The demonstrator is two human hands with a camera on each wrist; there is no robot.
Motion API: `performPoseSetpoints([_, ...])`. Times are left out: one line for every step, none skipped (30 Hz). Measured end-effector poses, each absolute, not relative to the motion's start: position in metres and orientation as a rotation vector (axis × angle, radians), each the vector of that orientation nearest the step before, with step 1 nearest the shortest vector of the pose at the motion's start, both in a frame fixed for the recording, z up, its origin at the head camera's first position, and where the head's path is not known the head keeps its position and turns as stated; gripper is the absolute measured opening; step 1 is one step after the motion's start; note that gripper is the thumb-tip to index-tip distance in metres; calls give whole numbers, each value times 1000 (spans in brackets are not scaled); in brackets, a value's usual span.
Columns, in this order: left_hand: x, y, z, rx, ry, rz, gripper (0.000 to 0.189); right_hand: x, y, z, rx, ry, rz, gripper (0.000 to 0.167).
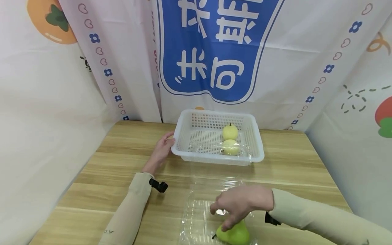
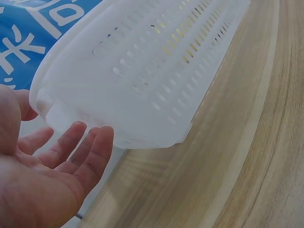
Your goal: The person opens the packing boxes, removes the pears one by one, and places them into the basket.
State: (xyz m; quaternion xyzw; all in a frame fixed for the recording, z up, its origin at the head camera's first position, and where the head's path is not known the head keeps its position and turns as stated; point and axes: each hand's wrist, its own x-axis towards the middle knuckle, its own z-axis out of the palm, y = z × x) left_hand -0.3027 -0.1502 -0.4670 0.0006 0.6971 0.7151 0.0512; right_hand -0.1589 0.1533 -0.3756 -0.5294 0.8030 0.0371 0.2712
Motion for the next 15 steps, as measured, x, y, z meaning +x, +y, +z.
performPoseSetpoints([-303,-151,-467,3,2118,2180,42,-156,153,-378,-1429,2152,108,49])
performPoseSetpoints([-303,-151,-468,3,2118,2180,42,-153,152,-381,-1444,2141,124,48])
performPoseSetpoints([-303,-152,-468,3,2117,2181,42,-151,152,-383,-1472,2134,145,47])
performPoseSetpoints([-303,-153,-469,1,2114,2183,41,-149,152,-386,-1486,2132,159,47])
performPoseSetpoints([-303,-153,-469,-2,2120,2179,41,-147,152,-388,-1503,2131,168,46])
performPoseSetpoints([-303,-153,-469,-2,2129,2169,41,-145,153,-389,-1514,2132,178,45])
performPoseSetpoints([-303,-153,-469,-4,2135,2160,41,-144,153,-391,-1523,2135,188,44])
performPoseSetpoints([-303,-153,-469,-6,2136,2154,42,-142,154,-392,-1534,2136,200,43])
performPoseSetpoints([-303,-152,-469,-9,2137,2150,42,-141,155,-393,-1538,2141,210,43])
performPoseSetpoints([-303,-152,-469,-15,2136,2149,41,-140,156,-394,-1532,2144,215,42])
performPoseSetpoints([-302,-151,-469,-17,2140,2144,41,-138,157,-395,-1528,2146,223,42])
performPoseSetpoints([-302,-151,-469,-20,2139,2145,41,-137,157,-396,-1522,2148,235,41])
performPoseSetpoints([-302,-150,-468,-26,2138,2149,40,-136,158,-396,-1516,2146,249,42])
performPoseSetpoints([-302,-150,-468,-27,2139,2149,40,-135,158,-397,-1511,2143,264,43])
performPoseSetpoints([-303,-149,-468,-27,2142,2149,40,-134,158,-397,-1505,2140,279,44])
